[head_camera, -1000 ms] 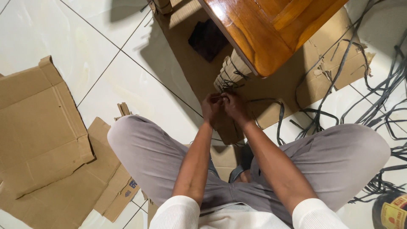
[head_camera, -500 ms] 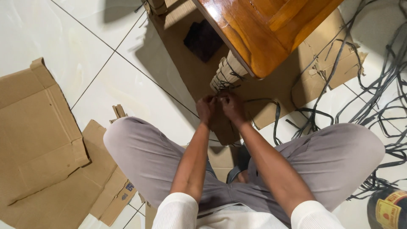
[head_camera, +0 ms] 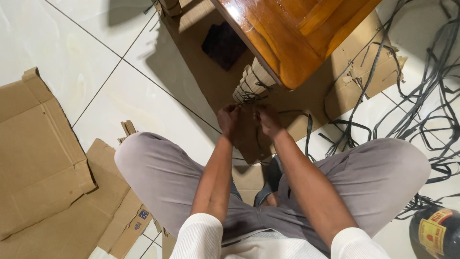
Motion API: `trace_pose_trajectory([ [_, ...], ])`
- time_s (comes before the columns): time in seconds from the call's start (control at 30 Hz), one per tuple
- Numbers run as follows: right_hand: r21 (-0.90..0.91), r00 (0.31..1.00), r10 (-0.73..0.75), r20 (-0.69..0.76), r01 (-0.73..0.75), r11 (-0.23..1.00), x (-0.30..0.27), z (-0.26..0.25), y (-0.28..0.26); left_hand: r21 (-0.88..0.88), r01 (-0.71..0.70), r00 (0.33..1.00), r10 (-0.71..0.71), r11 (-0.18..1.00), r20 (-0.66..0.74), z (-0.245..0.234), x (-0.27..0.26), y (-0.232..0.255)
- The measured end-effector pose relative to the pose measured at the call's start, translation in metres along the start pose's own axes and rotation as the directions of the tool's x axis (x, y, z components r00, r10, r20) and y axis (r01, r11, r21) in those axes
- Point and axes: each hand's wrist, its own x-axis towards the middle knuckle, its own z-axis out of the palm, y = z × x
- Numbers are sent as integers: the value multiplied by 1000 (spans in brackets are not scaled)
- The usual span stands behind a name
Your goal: Wrapping the legs of a wooden chair with protective cardboard and securing it with string.
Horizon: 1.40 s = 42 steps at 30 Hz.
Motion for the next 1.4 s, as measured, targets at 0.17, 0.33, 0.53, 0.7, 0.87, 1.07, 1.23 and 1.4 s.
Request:
trace_pose_trajectory([
  [0.17,87,1000,-8,-2,8,996,4,3,-3,-22,-10,1000,10,1000,18,3,6,-10],
  [0.33,84,1000,1,-11,0,996,-9,13,-12,21,93,996,-93,995,8,4,5,-3],
  [0.53,-136,973,-219,77,228,964,-38,33,-25,27,38,999,-39,999,14,-7,-4,16],
  [0.7,-304,995,-87,53,99,948,-57,52,-22,-31,30,999,-29,999,36,4,4,-11],
  [0.87,-163,995,-97,31,101,981,-67,57,-31,-95,-95,993,87,991,-81,14,11,-44],
  [1.07,240,991,-57,-123,85,967,-84,63,-77,-258,-148,968,86,955,-237,-12,-11,30],
  [1.23,368,962,-214,-168,262,892,-102,60,-133,-375,-270,925,130,887,-358,-43,-27,118],
  [1.4,304,858,-469,-208,512,803,-119,53,-205,-461,-440,890,307,771,-336,-84,-81,235],
])
